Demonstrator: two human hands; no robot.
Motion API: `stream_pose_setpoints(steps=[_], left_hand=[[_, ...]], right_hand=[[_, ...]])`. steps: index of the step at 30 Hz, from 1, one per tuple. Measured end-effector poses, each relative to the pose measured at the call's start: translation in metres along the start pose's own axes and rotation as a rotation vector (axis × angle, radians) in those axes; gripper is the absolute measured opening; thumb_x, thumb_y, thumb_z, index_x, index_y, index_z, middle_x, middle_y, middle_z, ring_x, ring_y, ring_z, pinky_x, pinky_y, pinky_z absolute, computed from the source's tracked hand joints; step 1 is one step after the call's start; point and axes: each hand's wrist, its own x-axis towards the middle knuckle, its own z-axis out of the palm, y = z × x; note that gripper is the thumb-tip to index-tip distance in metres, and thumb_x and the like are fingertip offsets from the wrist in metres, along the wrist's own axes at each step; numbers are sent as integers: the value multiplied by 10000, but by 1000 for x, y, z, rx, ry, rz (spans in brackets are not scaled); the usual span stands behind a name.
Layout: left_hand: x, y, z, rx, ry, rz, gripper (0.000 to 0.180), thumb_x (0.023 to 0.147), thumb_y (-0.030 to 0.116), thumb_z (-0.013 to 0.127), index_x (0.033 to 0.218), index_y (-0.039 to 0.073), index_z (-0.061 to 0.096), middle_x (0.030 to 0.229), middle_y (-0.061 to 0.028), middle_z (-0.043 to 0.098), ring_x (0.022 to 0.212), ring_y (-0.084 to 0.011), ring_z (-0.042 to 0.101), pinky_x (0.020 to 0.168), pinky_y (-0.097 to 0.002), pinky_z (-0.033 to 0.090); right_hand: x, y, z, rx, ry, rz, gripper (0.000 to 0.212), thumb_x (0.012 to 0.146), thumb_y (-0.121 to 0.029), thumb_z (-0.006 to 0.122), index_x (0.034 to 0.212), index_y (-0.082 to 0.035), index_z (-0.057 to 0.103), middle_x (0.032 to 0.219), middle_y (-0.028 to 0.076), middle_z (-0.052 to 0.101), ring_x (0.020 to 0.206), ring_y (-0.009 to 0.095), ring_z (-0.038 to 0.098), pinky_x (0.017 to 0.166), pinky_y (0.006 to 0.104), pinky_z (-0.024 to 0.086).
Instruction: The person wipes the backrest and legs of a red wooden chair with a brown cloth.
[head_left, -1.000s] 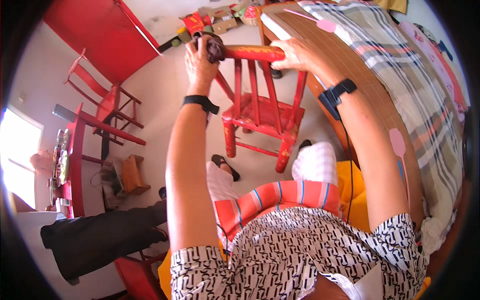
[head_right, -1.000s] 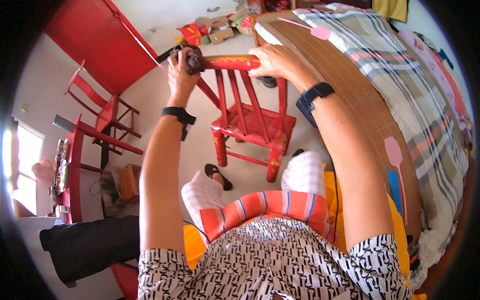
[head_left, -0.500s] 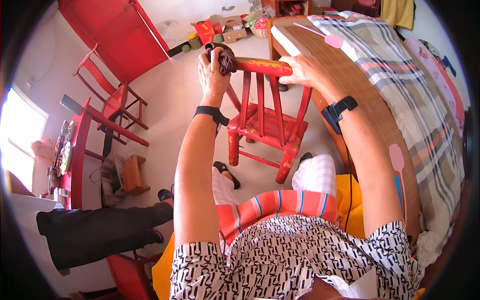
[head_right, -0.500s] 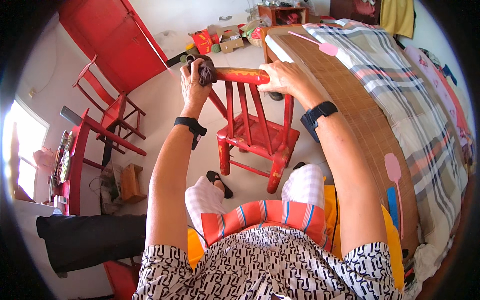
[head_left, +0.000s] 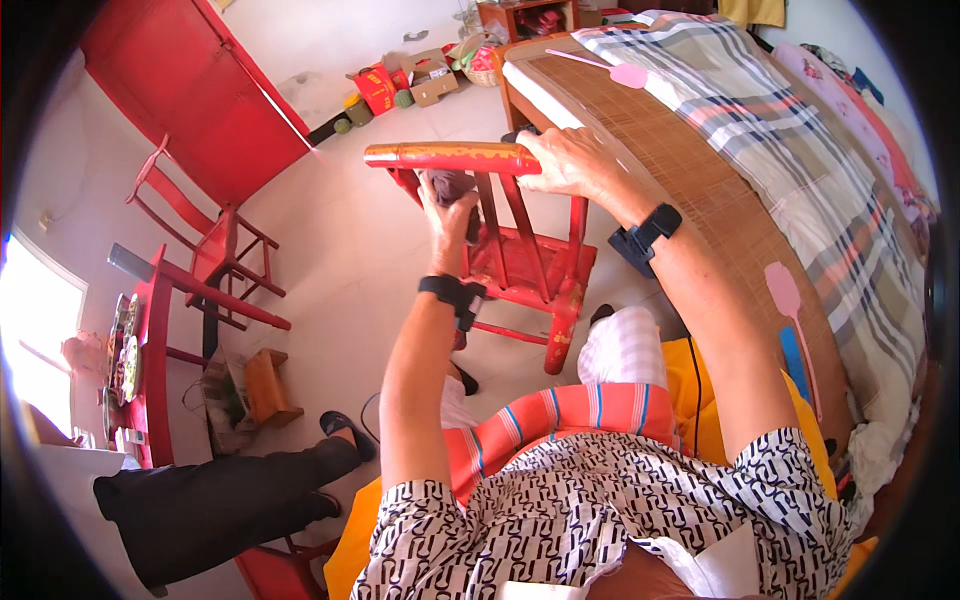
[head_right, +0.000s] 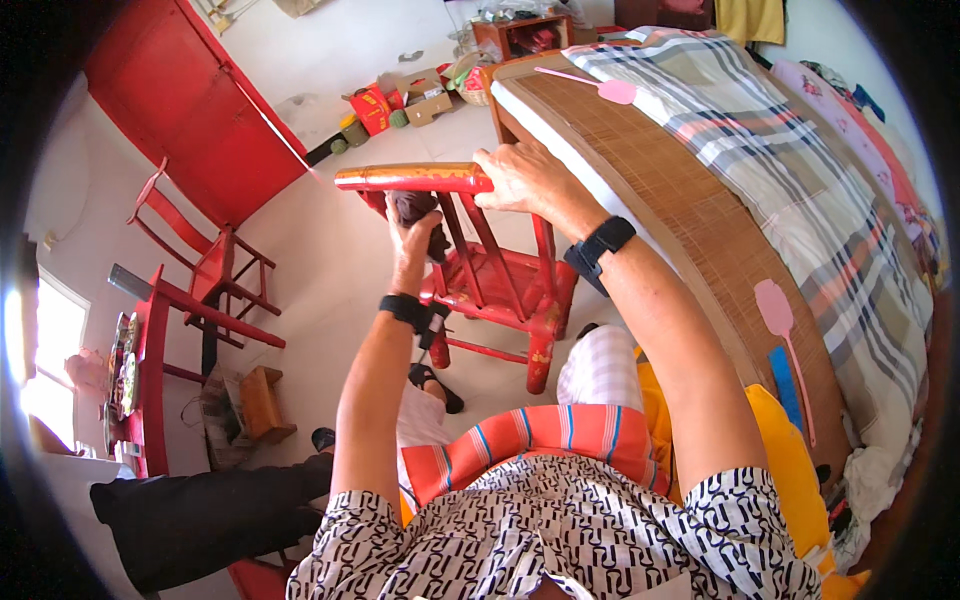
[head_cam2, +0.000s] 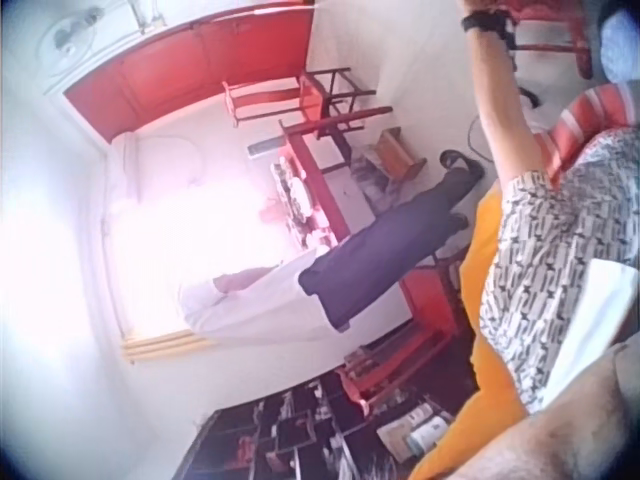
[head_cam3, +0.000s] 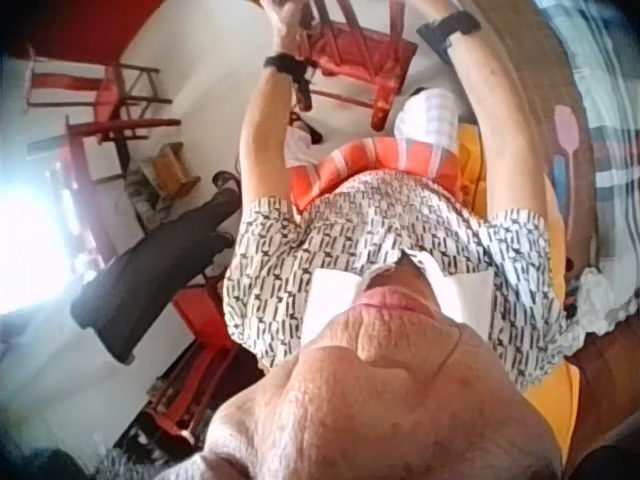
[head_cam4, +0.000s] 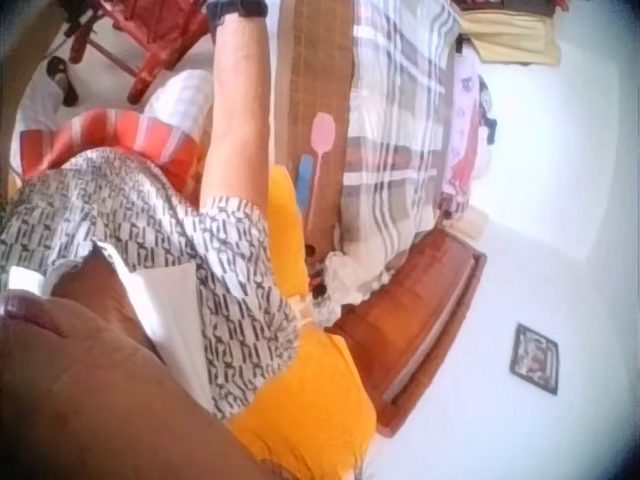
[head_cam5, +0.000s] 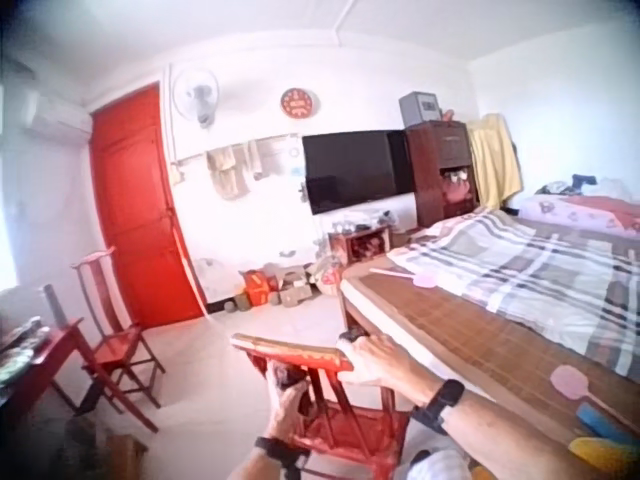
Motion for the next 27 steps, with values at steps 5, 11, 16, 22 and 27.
stream_pose_setpoints(steps=[5, 11, 16, 22, 27], left_hand=[[-4, -16, -3, -218, -208, -179, 411, 684, -7, 702, 1069, 63, 576, 894, -12, 617, 766, -140, 589, 691, -283, 503], [-37, -69, -16, -30, -161, -237, 362, 702, 48, 731, 999, 96, 531, 824, -19, 582, 740, -147, 576, 666, -313, 498], [-54, -123, -53, 90, -191, -265, 591, 690, 139, 751, 1218, 60, 497, 1118, -187, 578, 997, -335, 609, 872, -421, 513], [-105, -170, -13, 595, -16, -501, 927, 680, 328, 768, 1431, 17, 322, 1374, -270, 433, 1299, -436, 398, 1066, -489, 379], [-141, -168, -30, 623, -3, -438, 1068, 643, 352, 840, 1480, 65, 242, 1432, -286, 359, 1315, -469, 354, 1092, -506, 341]], right_hand=[[-1, 4, 0, -4, 0, -20, 472, 777, -400, 712, 1049, -31, 601, 847, 194, 676, 865, 364, 668, 824, 472, 501], [0, -4, -2, -4, -11, -1, 489, 776, -404, 716, 1059, -27, 587, 837, 192, 674, 853, 363, 670, 804, 465, 507], [8, -19, -6, 7, -14, -33, 469, 779, -392, 722, 1033, -23, 583, 832, 190, 674, 844, 353, 673, 772, 455, 516], [-2, 1, -7, -46, 17, -30, 460, 767, -407, 719, 1028, -53, 586, 742, 184, 655, 738, 374, 668, 697, 478, 524], [-4, -11, 2, 22, -4, -31, 456, 773, -414, 694, 1047, -66, 588, 655, 190, 616, 645, 394, 635, 621, 512, 498]])
